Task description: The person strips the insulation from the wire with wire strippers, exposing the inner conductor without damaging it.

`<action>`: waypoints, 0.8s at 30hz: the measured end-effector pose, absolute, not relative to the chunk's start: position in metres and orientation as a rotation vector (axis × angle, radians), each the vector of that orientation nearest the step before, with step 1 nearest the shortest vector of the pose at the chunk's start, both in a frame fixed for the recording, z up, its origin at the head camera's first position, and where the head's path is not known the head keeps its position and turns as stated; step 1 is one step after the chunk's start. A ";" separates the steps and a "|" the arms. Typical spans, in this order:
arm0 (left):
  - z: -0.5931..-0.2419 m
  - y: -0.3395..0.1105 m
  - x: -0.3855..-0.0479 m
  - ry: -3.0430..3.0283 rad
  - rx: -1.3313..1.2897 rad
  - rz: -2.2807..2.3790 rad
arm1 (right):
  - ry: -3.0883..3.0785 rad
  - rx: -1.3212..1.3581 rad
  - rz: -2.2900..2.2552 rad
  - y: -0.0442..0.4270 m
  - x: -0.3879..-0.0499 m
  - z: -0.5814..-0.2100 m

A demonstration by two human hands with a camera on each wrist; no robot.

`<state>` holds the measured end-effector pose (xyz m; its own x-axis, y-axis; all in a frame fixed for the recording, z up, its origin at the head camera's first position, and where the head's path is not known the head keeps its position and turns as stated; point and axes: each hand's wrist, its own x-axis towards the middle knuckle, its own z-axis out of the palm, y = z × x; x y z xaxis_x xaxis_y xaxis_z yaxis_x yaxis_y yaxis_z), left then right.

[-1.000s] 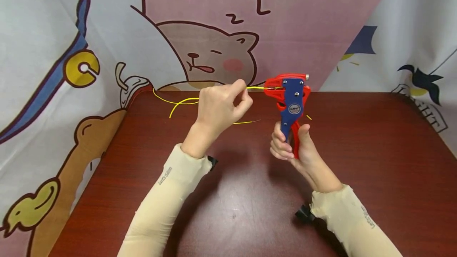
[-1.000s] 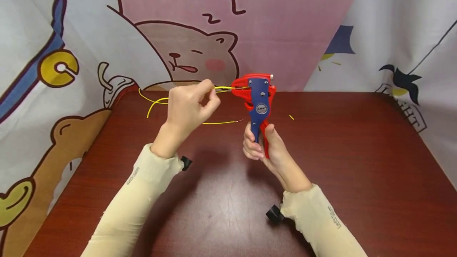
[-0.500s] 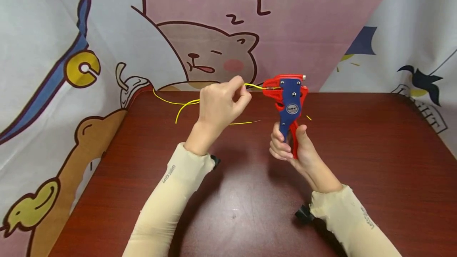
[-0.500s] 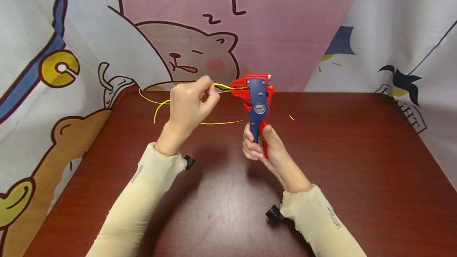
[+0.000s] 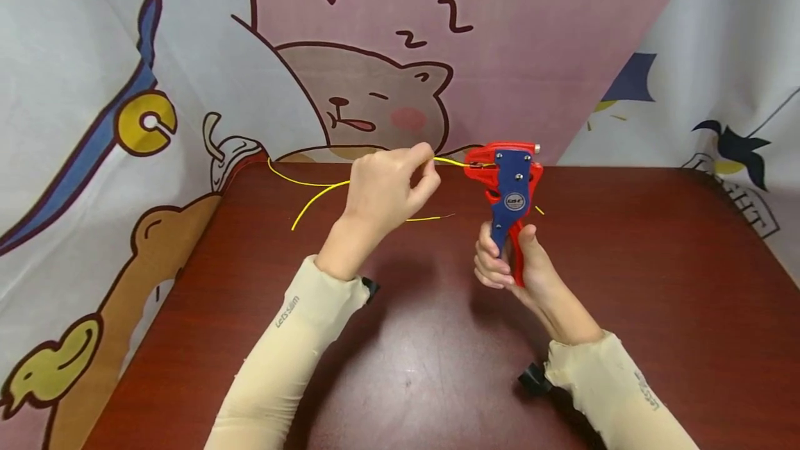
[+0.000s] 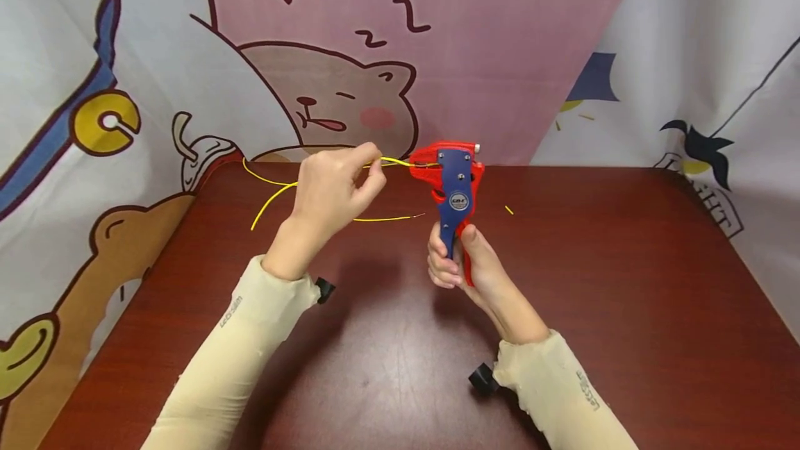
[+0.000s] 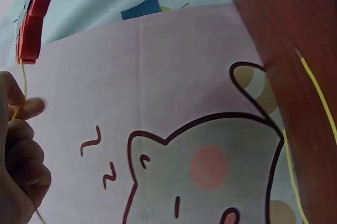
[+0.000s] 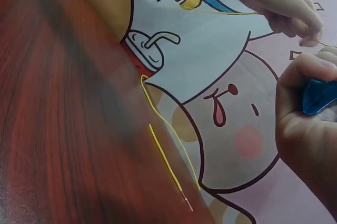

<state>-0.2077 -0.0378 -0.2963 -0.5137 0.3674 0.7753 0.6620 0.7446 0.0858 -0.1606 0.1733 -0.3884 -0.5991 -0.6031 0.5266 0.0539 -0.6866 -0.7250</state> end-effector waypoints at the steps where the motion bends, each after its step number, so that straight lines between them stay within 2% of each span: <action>1: -0.296 -0.037 -0.207 -2.172 -0.785 -0.465 | 0.963 -1.123 -2.315 0.174 -0.161 -0.389; 16: -0.292 -0.020 -0.203 -2.226 -0.917 -0.262 | 0.886 -1.118 -2.365 0.181 -0.162 -0.390; 24: -0.297 -0.007 -0.201 -2.097 -0.808 -0.278 | 0.912 -1.103 -2.346 0.179 -0.160 -0.391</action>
<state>-0.2009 -0.0074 -0.2970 -0.4303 0.4469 0.7843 0.6360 0.7667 -0.0879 -0.1605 0.1792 -0.3914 -0.6141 -0.5832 0.5318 0.0708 -0.7117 -0.6989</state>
